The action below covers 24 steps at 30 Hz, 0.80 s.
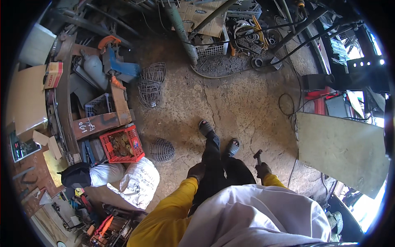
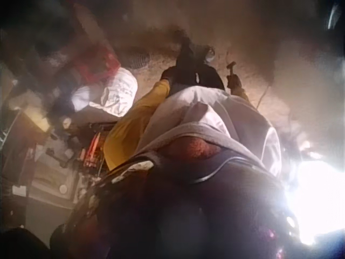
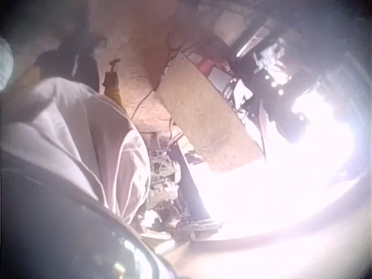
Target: The person hammers a metal pipe, aligns a small metal piece onto a wire cage, and then welds the pieces together using a welding torch. They then use an angle grinder to smooth the metal.
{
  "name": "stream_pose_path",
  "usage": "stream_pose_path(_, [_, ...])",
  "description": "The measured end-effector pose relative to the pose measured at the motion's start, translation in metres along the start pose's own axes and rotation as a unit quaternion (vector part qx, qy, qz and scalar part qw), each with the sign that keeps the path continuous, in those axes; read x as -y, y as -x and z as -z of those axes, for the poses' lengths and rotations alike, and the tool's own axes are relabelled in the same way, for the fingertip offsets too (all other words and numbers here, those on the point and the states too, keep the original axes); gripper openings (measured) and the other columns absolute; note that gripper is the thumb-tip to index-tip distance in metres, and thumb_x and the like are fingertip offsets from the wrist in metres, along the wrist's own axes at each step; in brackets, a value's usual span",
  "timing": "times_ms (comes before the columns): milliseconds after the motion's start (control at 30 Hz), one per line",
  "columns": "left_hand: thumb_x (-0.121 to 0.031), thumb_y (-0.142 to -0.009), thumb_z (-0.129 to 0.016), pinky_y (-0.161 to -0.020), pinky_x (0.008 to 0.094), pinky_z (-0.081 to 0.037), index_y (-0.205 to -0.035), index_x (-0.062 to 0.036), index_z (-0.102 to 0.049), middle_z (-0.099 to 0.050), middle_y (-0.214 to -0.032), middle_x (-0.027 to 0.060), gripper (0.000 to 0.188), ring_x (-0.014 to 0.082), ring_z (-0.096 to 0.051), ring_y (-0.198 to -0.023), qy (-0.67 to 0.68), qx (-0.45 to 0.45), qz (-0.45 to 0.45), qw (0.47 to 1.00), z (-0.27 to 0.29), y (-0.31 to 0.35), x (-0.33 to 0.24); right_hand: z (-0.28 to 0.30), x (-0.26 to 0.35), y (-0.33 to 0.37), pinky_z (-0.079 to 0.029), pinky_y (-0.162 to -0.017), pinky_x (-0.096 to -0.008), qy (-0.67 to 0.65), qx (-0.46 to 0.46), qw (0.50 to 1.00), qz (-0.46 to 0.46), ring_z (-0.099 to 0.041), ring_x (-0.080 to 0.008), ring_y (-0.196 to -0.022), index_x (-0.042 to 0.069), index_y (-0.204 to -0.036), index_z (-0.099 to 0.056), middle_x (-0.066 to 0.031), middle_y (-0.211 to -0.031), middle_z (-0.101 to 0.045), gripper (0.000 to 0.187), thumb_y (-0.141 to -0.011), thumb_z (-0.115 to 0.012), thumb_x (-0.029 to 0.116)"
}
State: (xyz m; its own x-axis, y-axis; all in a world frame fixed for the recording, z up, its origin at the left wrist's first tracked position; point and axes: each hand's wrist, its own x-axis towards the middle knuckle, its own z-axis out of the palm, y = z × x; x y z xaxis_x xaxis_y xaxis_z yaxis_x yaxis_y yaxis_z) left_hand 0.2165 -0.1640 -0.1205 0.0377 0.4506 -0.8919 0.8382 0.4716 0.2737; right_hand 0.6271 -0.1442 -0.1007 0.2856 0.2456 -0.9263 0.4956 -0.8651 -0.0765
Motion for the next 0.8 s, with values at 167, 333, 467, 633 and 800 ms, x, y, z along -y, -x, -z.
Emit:
stream_pose_path(167, [-0.044,-0.101,-0.037,-0.107,0.0464,-0.041,-0.136,-0.0034,-0.054,-0.058,-0.135,0.0225,0.057,0.0397,-0.054,-0.126,0.096,-0.064,0.098,0.988,-0.005,0.053,-0.036,0.001,0.018,0.005,-0.06,-0.055,-0.0412,0.035,0.01,0.998,0.045,-0.068,-0.0274,-0.065,-0.003,-0.111,-0.06,-0.0135,-0.08,-0.065,0.039,-0.09,-0.063,0.031])
stream_pose_path(333, [-0.044,-0.101,-0.033,-0.108,0.0469,-0.04,-0.138,-0.003,-0.052,-0.056,-0.138,0.0224,0.058,0.0387,-0.053,-0.128,0.044,0.03,0.063,0.997,-0.024,0.059,-0.031,0.004,0.017,0.02,-0.059,-0.06,-0.0408,0.072,0.01,0.995,0.061,-0.071,-0.0291,-0.066,-0.007,-0.115,-0.059,-0.0183,-0.087,-0.069,0.045,-0.089,-0.063,0.03])
stream_pose_path(467, [-0.05,-0.101,-0.029,-0.106,0.0488,-0.042,-0.13,-0.0044,-0.06,-0.061,-0.131,0.0234,0.062,0.0397,-0.057,-0.122,0.015,0.022,0.002,1.0,-0.062,0.043,-0.006,0.015,0.02,0.041,-0.057,-0.066,-0.0421,0.165,-0.004,0.984,0.061,-0.072,-0.029,-0.075,-0.004,-0.102,-0.067,-0.0194,-0.088,-0.071,0.041,-0.089,-0.062,0.034])
stream_pose_path(633, [-0.048,-0.1,-0.029,-0.107,0.0477,-0.041,-0.128,-0.0112,-0.063,-0.059,-0.133,0.0219,0.057,0.038,-0.057,-0.124,0.004,0.006,0.014,1.0,-0.076,0.019,0.033,0.018,0.017,0.013,-0.054,-0.08,-0.0444,0.285,-0.022,0.957,0.052,-0.071,-0.0305,-0.094,0.003,-0.096,-0.075,-0.0185,-0.095,-0.073,0.042,-0.089,-0.062,0.042])
stream_pose_path(800, [-0.041,-0.099,-0.036,-0.107,0.0457,-0.042,-0.126,-0.0128,-0.064,-0.061,-0.131,0.02,0.048,0.0358,-0.056,-0.125,-0.074,-0.011,-0.119,0.99,-0.025,0.044,0.038,0.035,-0.003,-0.049,-0.056,-0.072,-0.0409,0.476,0.083,0.847,0.22,-0.072,-0.0289,-0.078,0.006,-0.099,-0.075,-0.0183,-0.093,-0.074,0.039,-0.094,-0.057,0.04])
